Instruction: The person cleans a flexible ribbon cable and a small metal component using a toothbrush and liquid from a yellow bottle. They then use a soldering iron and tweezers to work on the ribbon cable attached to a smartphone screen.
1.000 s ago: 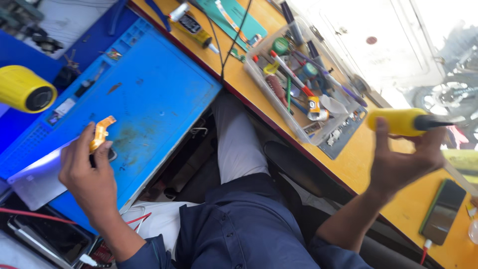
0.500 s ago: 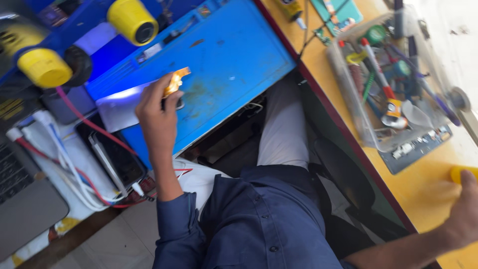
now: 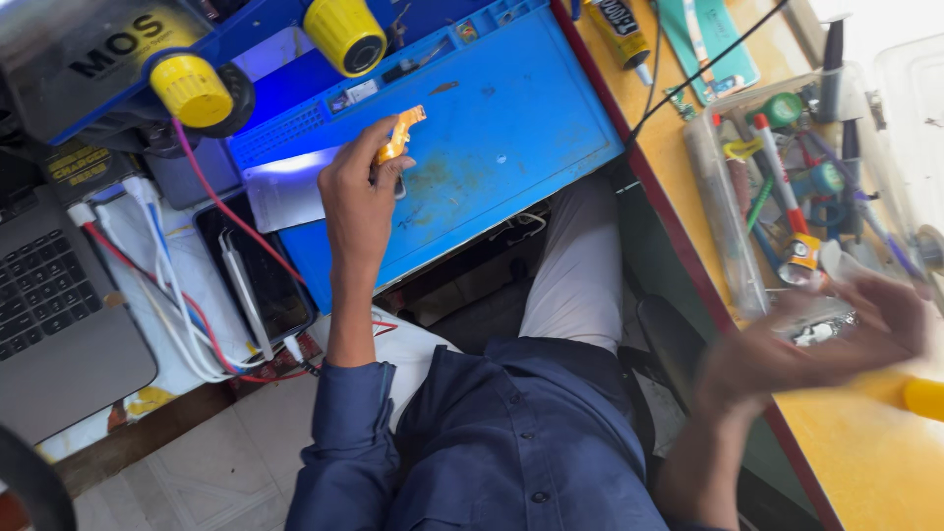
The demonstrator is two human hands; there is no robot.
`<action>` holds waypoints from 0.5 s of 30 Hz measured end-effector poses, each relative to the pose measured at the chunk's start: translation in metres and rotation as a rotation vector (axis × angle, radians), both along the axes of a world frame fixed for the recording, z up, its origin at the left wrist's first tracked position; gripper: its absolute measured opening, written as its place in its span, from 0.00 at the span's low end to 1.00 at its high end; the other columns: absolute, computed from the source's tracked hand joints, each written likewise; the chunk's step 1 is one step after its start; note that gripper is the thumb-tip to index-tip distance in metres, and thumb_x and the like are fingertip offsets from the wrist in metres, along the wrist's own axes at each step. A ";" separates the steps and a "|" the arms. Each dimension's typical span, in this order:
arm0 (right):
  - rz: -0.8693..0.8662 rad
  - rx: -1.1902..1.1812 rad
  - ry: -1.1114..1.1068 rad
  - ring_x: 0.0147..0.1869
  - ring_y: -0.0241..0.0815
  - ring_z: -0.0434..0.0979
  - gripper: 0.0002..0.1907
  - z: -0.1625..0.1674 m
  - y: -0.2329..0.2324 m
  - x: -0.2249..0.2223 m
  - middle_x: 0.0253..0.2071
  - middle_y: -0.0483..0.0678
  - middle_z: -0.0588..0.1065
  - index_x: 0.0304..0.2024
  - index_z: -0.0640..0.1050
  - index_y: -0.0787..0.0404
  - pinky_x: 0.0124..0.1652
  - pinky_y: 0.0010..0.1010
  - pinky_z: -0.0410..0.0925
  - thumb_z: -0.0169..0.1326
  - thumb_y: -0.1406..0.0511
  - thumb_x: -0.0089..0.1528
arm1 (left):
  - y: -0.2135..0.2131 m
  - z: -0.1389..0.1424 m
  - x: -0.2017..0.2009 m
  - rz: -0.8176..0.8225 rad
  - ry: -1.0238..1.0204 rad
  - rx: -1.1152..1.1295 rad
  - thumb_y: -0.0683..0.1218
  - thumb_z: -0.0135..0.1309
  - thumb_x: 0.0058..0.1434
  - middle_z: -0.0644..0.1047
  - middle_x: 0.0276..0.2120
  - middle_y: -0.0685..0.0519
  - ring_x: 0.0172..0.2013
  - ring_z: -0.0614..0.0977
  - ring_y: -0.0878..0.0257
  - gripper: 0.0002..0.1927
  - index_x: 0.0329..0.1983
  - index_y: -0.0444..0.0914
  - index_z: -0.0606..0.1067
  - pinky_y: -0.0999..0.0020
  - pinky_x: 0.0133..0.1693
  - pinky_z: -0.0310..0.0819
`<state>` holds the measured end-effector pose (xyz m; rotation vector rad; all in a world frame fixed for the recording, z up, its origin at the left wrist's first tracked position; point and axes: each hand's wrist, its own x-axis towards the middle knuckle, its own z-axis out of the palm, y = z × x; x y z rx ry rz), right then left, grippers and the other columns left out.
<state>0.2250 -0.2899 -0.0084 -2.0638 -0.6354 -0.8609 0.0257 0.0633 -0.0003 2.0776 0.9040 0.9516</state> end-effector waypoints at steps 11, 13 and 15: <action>0.517 -0.094 0.395 0.51 0.47 0.78 0.19 0.047 0.118 -0.059 0.49 0.57 0.73 0.56 0.71 0.69 0.49 0.34 0.73 0.60 0.76 0.63 | 0.009 0.005 0.006 -0.021 -0.056 -0.032 0.33 0.64 0.62 0.81 0.40 0.45 0.38 0.80 0.62 0.22 0.60 0.35 0.77 0.68 0.41 0.76; 0.576 -0.069 0.444 0.50 0.42 0.81 0.16 0.046 0.133 -0.039 0.48 0.55 0.75 0.56 0.71 0.68 0.49 0.31 0.74 0.57 0.76 0.66 | 0.007 0.004 0.007 -0.035 -0.134 -0.039 0.33 0.62 0.64 0.81 0.45 0.43 0.45 0.83 0.60 0.22 0.61 0.35 0.76 0.66 0.49 0.78; 0.570 -0.019 0.466 0.48 0.41 0.81 0.12 0.050 0.156 -0.008 0.44 0.55 0.76 0.57 0.72 0.68 0.47 0.29 0.74 0.55 0.75 0.71 | 0.004 0.004 0.010 -0.051 -0.177 -0.041 0.34 0.60 0.66 0.81 0.49 0.42 0.50 0.83 0.56 0.20 0.61 0.35 0.75 0.63 0.53 0.77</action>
